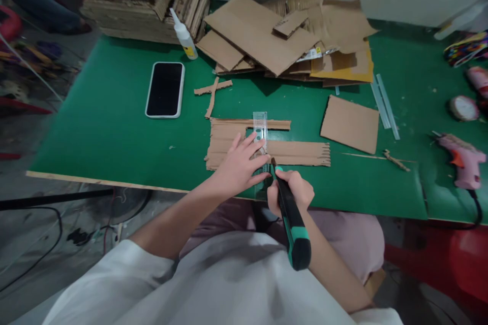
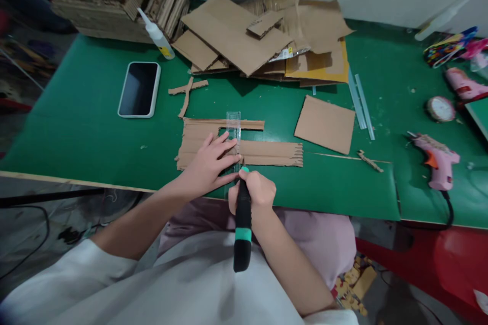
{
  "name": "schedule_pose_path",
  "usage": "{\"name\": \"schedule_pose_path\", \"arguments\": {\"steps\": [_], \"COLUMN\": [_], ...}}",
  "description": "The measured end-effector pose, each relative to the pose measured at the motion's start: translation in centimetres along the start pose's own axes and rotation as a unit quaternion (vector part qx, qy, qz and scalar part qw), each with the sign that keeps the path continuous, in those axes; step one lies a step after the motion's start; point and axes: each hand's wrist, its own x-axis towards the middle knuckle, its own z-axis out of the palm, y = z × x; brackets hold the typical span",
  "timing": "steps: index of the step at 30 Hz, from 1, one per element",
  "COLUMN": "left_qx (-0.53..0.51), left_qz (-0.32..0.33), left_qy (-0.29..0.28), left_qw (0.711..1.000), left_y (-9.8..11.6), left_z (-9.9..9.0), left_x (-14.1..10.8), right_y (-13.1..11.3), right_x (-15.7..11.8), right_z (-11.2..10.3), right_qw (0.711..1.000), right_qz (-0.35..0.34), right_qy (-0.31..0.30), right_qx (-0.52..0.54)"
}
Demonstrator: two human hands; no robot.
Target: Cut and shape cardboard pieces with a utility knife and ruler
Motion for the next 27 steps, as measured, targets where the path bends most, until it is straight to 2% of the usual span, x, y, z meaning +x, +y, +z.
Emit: {"name": "schedule_pose_path", "arguments": {"steps": [7,17,22,27], "left_qx": [-0.008,-0.005,0.019,0.044], "left_qz": [-0.009,-0.008,-0.006,0.009], "left_qy": [-0.002,0.009,-0.003,-0.02], "left_qw": [1.0,1.0,1.0,0.999], "left_y": [0.2,0.0,0.1,0.6], "left_z": [-0.3,0.2,0.1,-0.2], "left_x": [0.0,-0.1,-0.1,0.0], "right_y": [-0.1,-0.6,-0.4,0.6], "right_x": [-0.5,-1.5,-2.4,-3.1], "right_z": [-0.1,-0.9,-1.9,-3.8], "right_qw": [1.0,1.0,0.998,0.995], "right_qz": [-0.015,0.018,0.047,0.08], "right_qy": [-0.004,-0.019,-0.031,0.002], "right_qx": [0.002,0.009,0.033,0.052]}}
